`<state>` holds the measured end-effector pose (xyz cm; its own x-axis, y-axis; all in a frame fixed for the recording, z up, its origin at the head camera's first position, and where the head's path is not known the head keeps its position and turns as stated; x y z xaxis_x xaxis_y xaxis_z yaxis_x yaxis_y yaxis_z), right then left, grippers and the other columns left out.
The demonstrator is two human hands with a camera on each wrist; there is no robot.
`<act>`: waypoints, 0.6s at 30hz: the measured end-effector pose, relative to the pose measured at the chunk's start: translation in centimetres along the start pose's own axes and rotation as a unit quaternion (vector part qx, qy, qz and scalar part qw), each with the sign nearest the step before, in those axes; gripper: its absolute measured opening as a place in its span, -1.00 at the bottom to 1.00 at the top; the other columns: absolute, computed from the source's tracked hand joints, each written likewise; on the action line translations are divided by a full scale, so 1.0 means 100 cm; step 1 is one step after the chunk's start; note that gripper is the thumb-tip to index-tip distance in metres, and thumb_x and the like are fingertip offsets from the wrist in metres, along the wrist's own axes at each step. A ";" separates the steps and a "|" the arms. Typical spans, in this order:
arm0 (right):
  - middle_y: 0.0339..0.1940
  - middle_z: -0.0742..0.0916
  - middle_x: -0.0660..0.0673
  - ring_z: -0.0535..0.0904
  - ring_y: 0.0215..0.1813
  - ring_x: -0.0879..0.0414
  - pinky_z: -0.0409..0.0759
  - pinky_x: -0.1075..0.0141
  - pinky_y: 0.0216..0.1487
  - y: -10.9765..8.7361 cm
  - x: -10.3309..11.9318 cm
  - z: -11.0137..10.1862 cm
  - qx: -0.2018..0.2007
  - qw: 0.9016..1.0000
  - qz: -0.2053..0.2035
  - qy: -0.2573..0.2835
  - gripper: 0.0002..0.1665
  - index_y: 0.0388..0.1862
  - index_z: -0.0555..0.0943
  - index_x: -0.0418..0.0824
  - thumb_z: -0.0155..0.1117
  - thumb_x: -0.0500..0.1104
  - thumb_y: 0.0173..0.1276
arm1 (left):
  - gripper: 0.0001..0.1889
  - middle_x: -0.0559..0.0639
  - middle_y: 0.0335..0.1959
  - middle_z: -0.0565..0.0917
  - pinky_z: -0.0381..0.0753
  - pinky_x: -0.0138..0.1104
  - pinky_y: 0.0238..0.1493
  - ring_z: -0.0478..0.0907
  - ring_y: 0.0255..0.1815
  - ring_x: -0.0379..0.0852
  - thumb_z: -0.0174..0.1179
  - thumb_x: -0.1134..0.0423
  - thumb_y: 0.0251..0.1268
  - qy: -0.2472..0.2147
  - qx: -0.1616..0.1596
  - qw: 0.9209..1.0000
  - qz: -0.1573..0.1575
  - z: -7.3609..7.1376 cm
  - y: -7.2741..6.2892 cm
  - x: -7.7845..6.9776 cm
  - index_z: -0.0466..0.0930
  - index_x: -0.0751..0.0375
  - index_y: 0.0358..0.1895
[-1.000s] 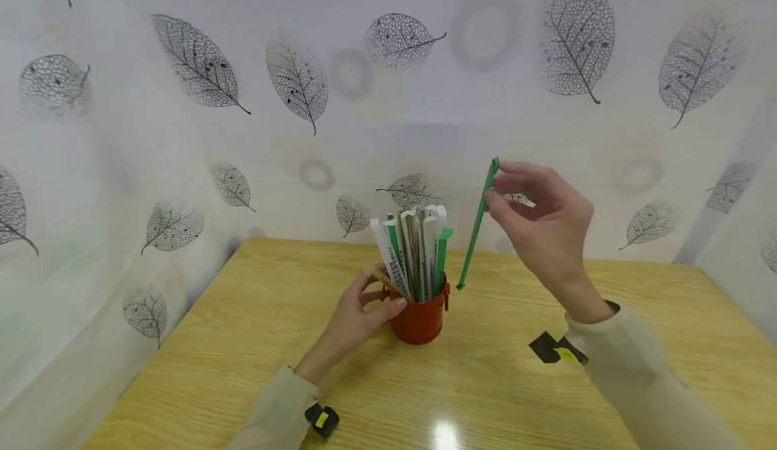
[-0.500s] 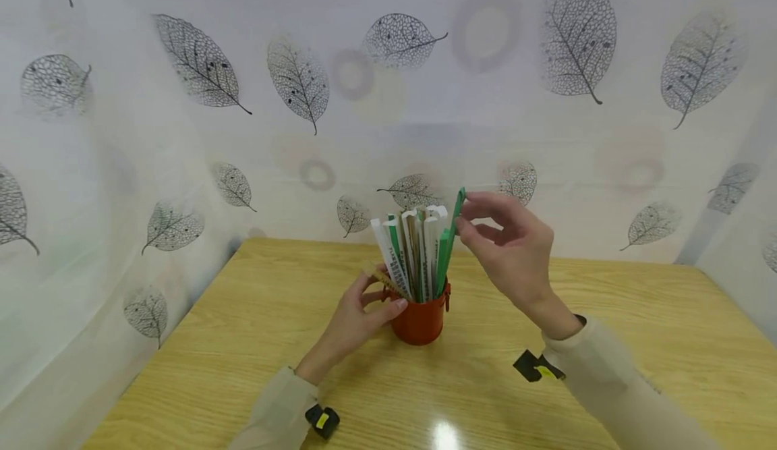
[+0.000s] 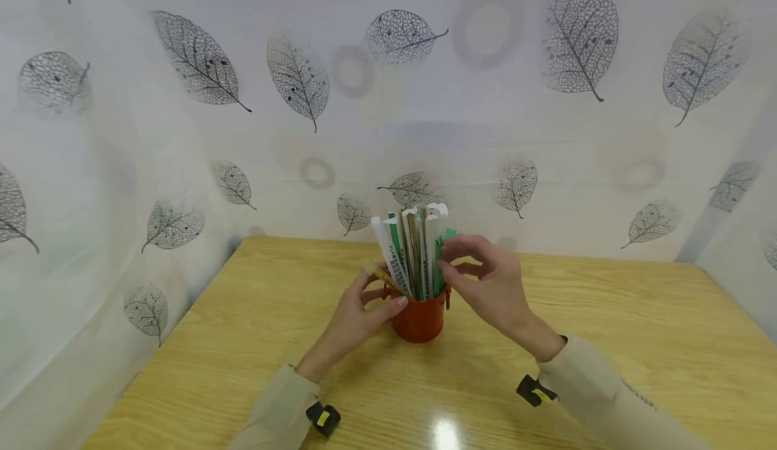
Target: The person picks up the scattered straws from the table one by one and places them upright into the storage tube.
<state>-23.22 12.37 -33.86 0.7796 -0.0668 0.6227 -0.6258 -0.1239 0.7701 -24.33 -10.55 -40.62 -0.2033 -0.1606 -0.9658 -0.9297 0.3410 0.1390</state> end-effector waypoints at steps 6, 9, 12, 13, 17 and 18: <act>-0.18 0.74 -0.31 0.72 -0.13 0.27 0.78 0.36 -0.23 -0.009 -0.006 -0.001 0.009 0.999 0.004 -0.031 -0.57 -0.03 0.64 -0.40 0.36 -0.66 0.12 | -0.35 -0.02 0.50 0.36 0.75 -0.06 0.11 0.46 0.43 0.26 0.33 0.12 0.40 -0.001 0.003 1.000 -0.004 0.001 0.000 -0.002 0.30 -0.29 0.49; -0.16 0.74 -0.31 0.72 -0.13 0.25 0.78 0.37 -0.23 -0.010 -0.007 -0.002 0.010 0.999 0.010 -0.039 -0.59 -0.03 0.64 -0.38 0.36 -0.63 0.15 | -0.36 0.00 0.51 0.36 0.75 -0.04 0.11 0.46 0.43 0.28 0.32 0.12 0.40 -0.001 0.001 1.000 -0.004 0.001 0.001 -0.002 0.30 -0.28 0.48; -0.15 0.75 -0.30 0.73 -0.13 0.21 0.78 0.34 -0.23 -0.008 -0.009 -0.005 0.010 0.999 0.027 -0.045 -0.59 -0.01 0.64 -0.35 0.37 -0.59 0.18 | -0.35 0.01 0.50 0.37 0.74 -0.03 0.12 0.46 0.43 0.27 0.33 0.10 0.40 0.002 -0.006 1.000 -0.007 0.001 0.001 -0.001 0.30 -0.30 0.48; -0.15 0.75 -0.29 0.73 -0.13 0.21 0.79 0.33 -0.23 -0.007 -0.009 -0.006 0.011 0.998 0.034 -0.048 -0.59 0.01 0.63 -0.34 0.38 -0.58 0.19 | -0.35 0.01 0.50 0.37 0.74 -0.03 0.13 0.46 0.43 0.27 0.33 0.09 0.39 0.004 -0.008 1.000 -0.008 0.001 0.002 0.000 0.30 -0.30 0.49; -0.14 0.77 -0.25 0.73 -0.11 0.27 0.79 0.33 -0.21 -0.009 -0.011 -0.014 0.013 0.995 0.066 -0.072 -0.57 0.06 0.63 -0.28 0.43 -0.51 0.22 | -0.30 -0.03 0.50 0.39 0.72 -0.03 0.16 0.48 0.43 0.22 0.35 0.05 0.38 0.025 -0.021 0.999 -0.017 -0.002 -0.001 0.004 0.26 -0.34 0.52; -0.14 0.78 -0.23 0.72 -0.10 0.30 0.78 0.36 -0.20 -0.010 -0.011 -0.017 0.014 0.994 0.075 -0.084 -0.58 0.07 0.64 -0.25 0.43 -0.48 0.24 | -0.29 -0.03 0.50 0.39 0.72 -0.02 0.17 0.48 0.42 0.22 0.35 0.04 0.37 0.038 -0.027 0.999 -0.017 -0.004 -0.003 0.005 0.26 -0.32 0.53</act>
<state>-23.46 14.26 -35.09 0.6729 -0.2510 0.6958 -0.7355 -0.1277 0.6653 -24.22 -11.06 -41.03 -0.1924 -0.2426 -0.9509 -0.9511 0.2846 0.1198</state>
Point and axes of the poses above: each hand's wrist, its own y-axis towards the middle knuckle, its own z-axis out of the palm, x = y × z, the point moved 2 cm from there along y, towards the middle knuckle
